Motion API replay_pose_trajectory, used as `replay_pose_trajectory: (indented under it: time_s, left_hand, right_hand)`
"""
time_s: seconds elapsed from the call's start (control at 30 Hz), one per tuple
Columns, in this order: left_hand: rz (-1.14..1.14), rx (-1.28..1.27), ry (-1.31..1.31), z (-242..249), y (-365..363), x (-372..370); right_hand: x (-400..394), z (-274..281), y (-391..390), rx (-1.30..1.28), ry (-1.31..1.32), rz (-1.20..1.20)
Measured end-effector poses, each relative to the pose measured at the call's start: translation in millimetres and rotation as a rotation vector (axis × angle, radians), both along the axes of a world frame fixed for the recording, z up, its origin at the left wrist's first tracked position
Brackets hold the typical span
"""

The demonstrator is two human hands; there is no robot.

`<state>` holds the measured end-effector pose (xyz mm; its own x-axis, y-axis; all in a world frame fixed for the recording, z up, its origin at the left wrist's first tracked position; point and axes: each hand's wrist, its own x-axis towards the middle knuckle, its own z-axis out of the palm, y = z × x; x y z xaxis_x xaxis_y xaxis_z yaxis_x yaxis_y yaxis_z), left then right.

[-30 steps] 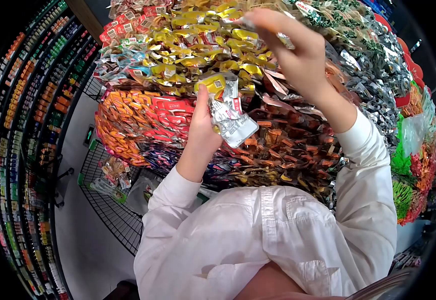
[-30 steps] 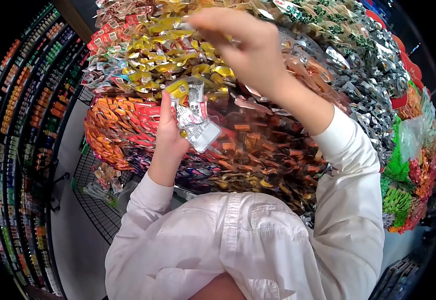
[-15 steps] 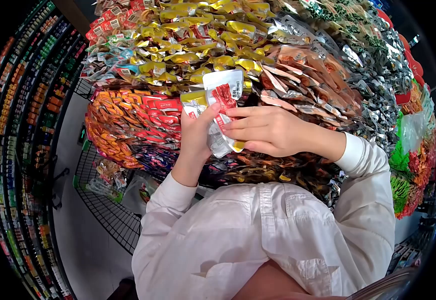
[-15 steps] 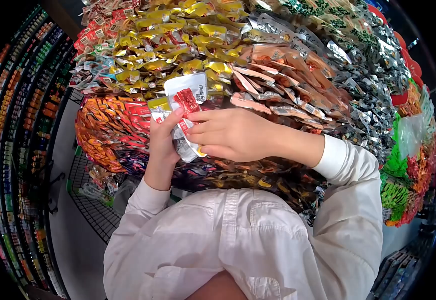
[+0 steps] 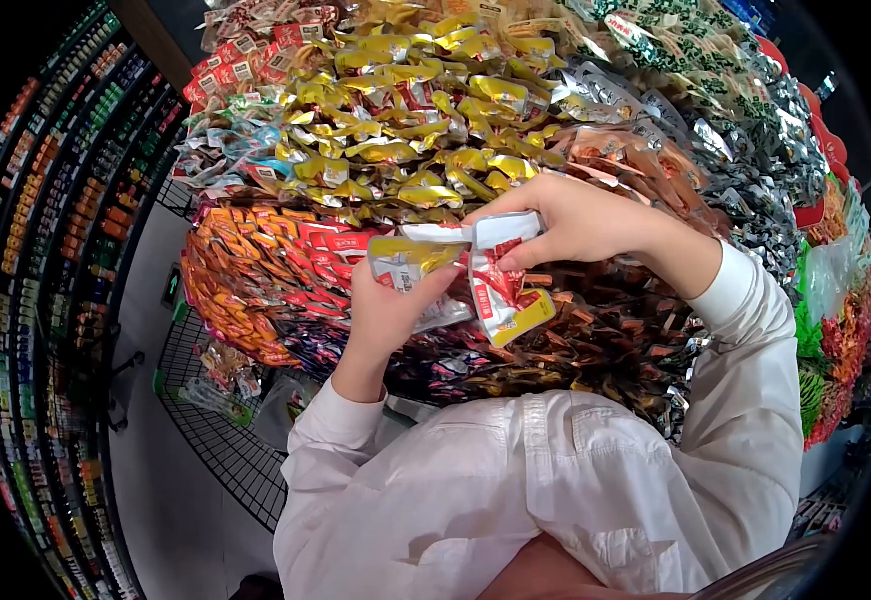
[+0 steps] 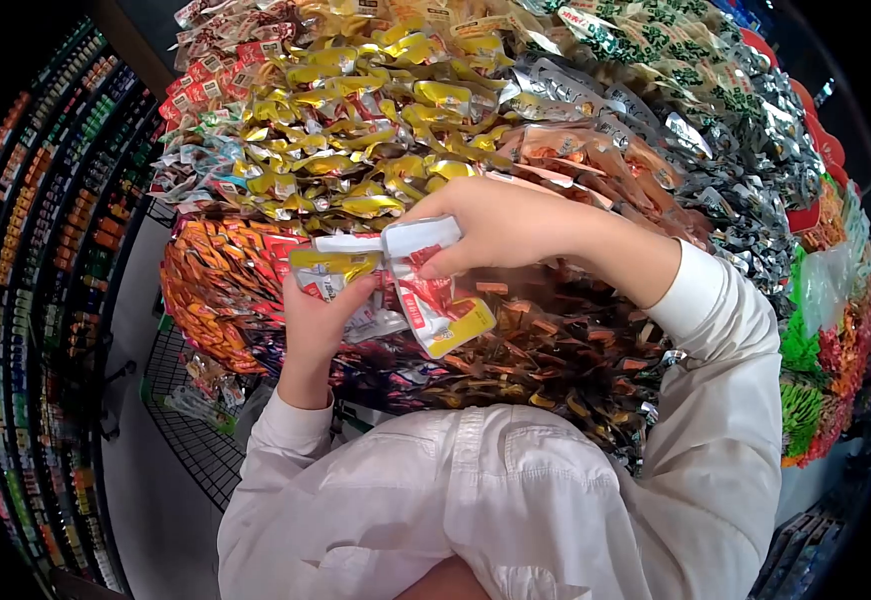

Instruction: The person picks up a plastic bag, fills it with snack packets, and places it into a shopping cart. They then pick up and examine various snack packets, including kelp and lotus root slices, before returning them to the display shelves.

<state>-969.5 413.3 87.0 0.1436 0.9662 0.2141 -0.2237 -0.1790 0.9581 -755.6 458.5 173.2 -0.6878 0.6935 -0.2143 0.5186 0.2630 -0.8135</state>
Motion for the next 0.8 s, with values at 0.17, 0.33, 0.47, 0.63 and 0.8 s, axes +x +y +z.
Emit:
replay_pose_trajectory:
  time_s: [0.17,0.33,0.47,0.63,0.8]
  left_hand:
    - [0.008,0.45,0.493,27.4,49.4,-39.3]
    - [-0.138,0.648,0.916,53.5,90.8,-29.9]
    - [-0.218,0.54,0.869,74.4,120.8,-41.6]
    - [-0.288,0.055,1.132,113.3,180.9,-40.7]
    - [-0.419,0.507,1.576,113.8,203.0,-19.3]
  right_hand:
    - [25.0,44.6,39.8,0.243,0.192,-0.323]
    - [-9.8,48.7,100.4,0.833,0.071,-0.401]
    - [-36.5,25.7,124.7,0.917,-0.108,-0.356]
    - [-51.6,1.6,144.6,1.001,-0.146,-0.369]
    - [-51.0,-7.2,154.1,0.928,-0.341,-0.252]
